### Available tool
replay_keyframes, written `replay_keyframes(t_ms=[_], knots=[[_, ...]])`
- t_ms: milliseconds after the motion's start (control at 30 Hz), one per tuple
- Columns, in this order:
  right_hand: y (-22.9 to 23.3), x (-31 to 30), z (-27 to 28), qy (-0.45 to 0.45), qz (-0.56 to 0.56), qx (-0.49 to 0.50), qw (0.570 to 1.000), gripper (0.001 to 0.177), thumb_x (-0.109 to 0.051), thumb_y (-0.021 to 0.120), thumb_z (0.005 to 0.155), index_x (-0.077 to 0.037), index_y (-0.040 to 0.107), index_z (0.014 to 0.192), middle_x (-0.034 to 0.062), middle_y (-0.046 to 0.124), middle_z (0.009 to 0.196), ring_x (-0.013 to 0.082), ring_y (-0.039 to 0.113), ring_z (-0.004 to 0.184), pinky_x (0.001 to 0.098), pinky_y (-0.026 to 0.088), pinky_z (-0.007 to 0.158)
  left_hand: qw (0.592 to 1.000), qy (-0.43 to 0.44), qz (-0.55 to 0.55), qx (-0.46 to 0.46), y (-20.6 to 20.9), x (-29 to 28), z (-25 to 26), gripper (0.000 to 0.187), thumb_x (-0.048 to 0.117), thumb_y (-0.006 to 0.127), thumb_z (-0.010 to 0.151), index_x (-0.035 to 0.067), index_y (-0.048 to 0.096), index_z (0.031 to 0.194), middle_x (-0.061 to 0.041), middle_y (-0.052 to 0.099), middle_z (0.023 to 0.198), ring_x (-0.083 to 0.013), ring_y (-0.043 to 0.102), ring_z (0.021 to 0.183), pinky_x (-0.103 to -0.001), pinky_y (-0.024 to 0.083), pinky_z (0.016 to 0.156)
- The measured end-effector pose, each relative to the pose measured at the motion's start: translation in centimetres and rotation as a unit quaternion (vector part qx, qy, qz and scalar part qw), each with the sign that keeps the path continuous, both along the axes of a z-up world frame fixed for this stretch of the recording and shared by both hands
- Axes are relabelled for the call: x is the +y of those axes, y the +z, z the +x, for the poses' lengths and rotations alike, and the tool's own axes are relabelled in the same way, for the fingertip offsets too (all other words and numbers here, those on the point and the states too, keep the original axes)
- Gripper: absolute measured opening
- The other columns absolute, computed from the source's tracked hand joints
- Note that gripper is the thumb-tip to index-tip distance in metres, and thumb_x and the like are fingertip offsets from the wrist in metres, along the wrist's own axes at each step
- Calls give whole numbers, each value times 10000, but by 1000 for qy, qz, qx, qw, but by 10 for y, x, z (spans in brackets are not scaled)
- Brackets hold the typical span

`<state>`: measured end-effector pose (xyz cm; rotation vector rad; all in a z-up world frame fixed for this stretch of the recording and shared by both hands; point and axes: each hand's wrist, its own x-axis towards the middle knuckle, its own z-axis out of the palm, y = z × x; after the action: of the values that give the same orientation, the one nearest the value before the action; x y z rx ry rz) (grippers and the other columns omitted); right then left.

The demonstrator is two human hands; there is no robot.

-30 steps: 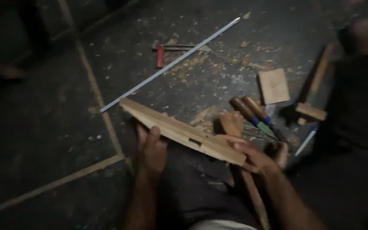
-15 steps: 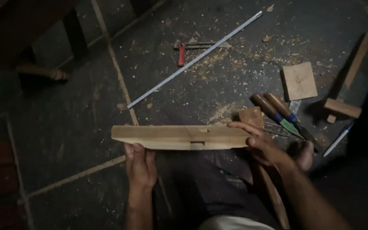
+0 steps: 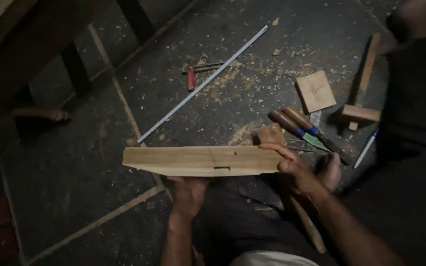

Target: The person works on a piece of wood by hand, using a chisel to carve out sections and smoothing the edges.

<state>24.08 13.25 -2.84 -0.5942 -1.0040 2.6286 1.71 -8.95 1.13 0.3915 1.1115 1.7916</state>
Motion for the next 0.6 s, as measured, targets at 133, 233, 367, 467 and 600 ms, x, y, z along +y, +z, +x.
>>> replay_keyframes(t_ms=[133, 233, 367, 467, 600], knots=[[-5, 4, 4, 40, 56, -18, 997, 1038, -689, 805, 680, -43, 543, 1449, 199, 612, 1350, 319, 586, 1259, 401, 459, 1076, 991, 36, -12, -128, -28, -13, -17, 956, 830, 323, 883, 98, 438, 1488, -127, 514, 1500, -316, 465, 1379, -501, 329, 1200], [-4, 1, 5, 76, 126, -55, 988, 1078, -766, 731, 648, -92, 545, 1469, 127, 584, 1442, 282, 567, 1296, 378, 449, 1068, 996, 68, 4, -59, -33, -17, -20, 906, 786, 354, 901, 97, 453, 1482, -113, 531, 1469, -289, 502, 1383, -529, 343, 1208], [8, -9, -6, 132, 85, -16, 988, 1087, -742, 790, 679, -60, 504, 1475, 128, 550, 1442, 288, 550, 1276, 396, 453, 1031, 994, 97, -22, 37, -46, -5, -11, 521, 395, 585, 1057, 54, 485, 1438, -137, 545, 1423, -310, 529, 1288, -556, 428, 1145], [19, -24, -4, 134, 62, 29, 989, 1090, -738, 773, 751, -45, 476, 1537, 146, 536, 1499, 254, 530, 1375, 377, 410, 1133, 982, 142, 25, -126, -44, 1, -10, 502, 399, 485, 1050, 47, 552, 1401, -144, 607, 1352, -308, 584, 1207, -501, 464, 1072], [12, -36, -3, 119, 2, 57, 991, 1084, -695, 766, 821, -24, 434, 1606, 197, 593, 1413, 261, 614, 1210, 392, 498, 1033, 957, 141, -109, 230, -22, 4, -23, 426, 348, 508, 1093, 2, 596, 1325, -167, 652, 1306, -282, 638, 1185, -459, 509, 1049]])
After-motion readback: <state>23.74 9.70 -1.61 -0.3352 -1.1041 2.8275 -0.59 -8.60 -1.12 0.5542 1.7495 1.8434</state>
